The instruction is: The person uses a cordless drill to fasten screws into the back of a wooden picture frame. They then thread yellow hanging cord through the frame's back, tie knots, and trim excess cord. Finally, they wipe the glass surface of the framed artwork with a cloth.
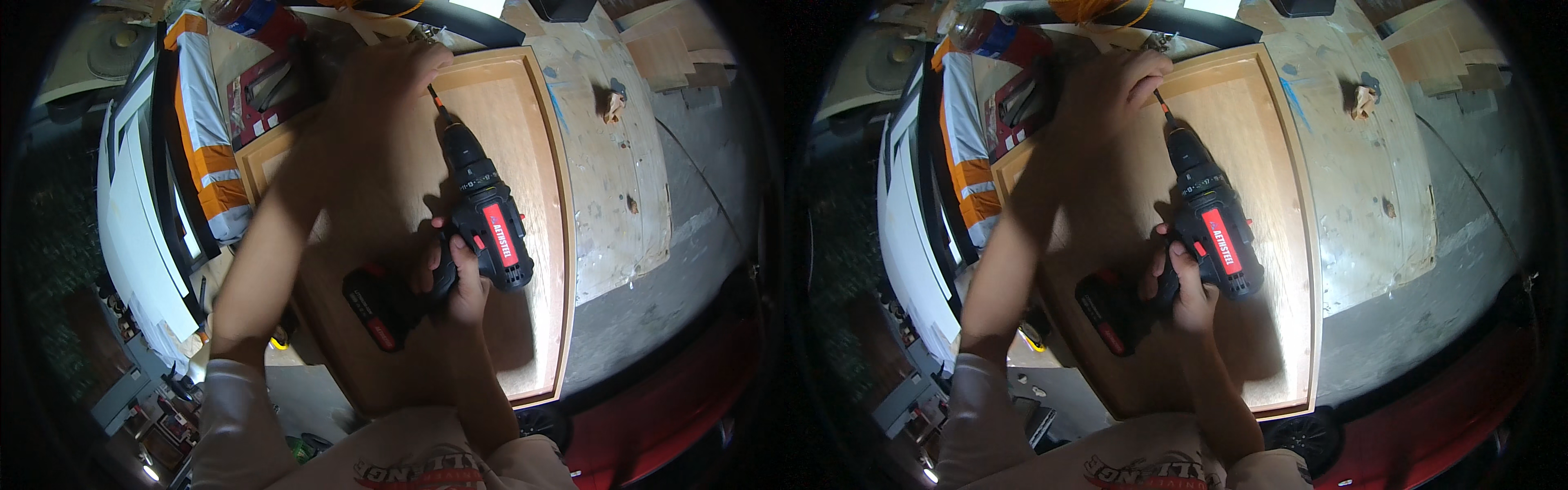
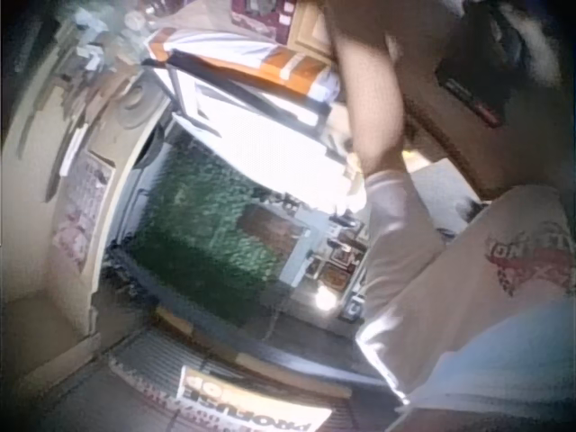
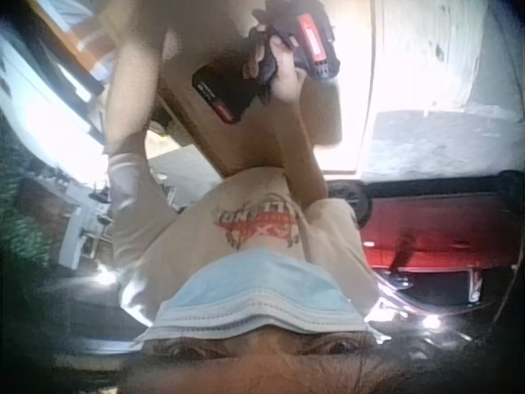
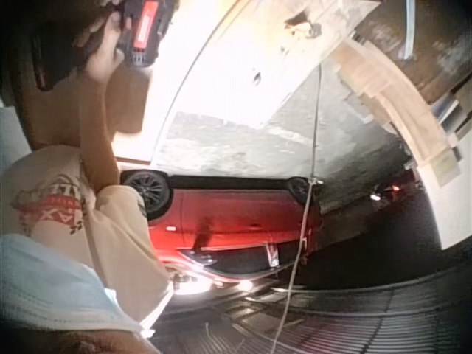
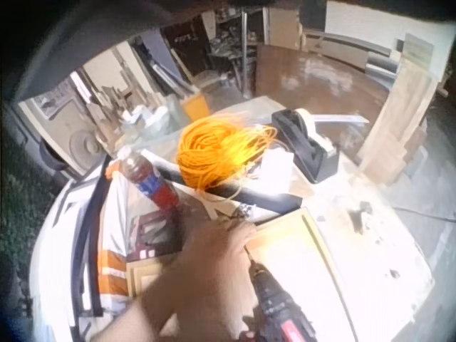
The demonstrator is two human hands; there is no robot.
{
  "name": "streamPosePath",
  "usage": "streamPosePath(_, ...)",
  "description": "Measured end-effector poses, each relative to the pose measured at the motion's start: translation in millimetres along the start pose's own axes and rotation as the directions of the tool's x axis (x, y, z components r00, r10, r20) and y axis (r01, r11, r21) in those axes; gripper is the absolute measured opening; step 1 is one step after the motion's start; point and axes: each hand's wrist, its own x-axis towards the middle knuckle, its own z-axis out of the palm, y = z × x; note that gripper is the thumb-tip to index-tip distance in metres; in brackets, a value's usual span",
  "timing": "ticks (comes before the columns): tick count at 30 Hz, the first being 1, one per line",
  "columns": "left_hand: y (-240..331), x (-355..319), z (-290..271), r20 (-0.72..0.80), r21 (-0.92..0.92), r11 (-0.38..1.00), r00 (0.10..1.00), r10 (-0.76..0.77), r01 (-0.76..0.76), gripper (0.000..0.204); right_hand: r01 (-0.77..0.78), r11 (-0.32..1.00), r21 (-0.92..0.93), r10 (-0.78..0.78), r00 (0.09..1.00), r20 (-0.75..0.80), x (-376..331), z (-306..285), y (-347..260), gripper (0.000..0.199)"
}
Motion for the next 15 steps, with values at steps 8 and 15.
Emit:
streamPosePath(8,-13,62,-13,0.347,0.050,0.966,0.911,0.222,-0.255,0.021,-0.036,0.999,-0.011,0.036,0.999,-0.018,-1,0,-1,0.038)
streamPosePath(15,23,121,-19,0.808,0.317,0.947,0.537,-0.241,-0.052,0.026,-0.023,1.000,-0.008,0.023,1.000,-0.016,-2,1,-1,0.039)
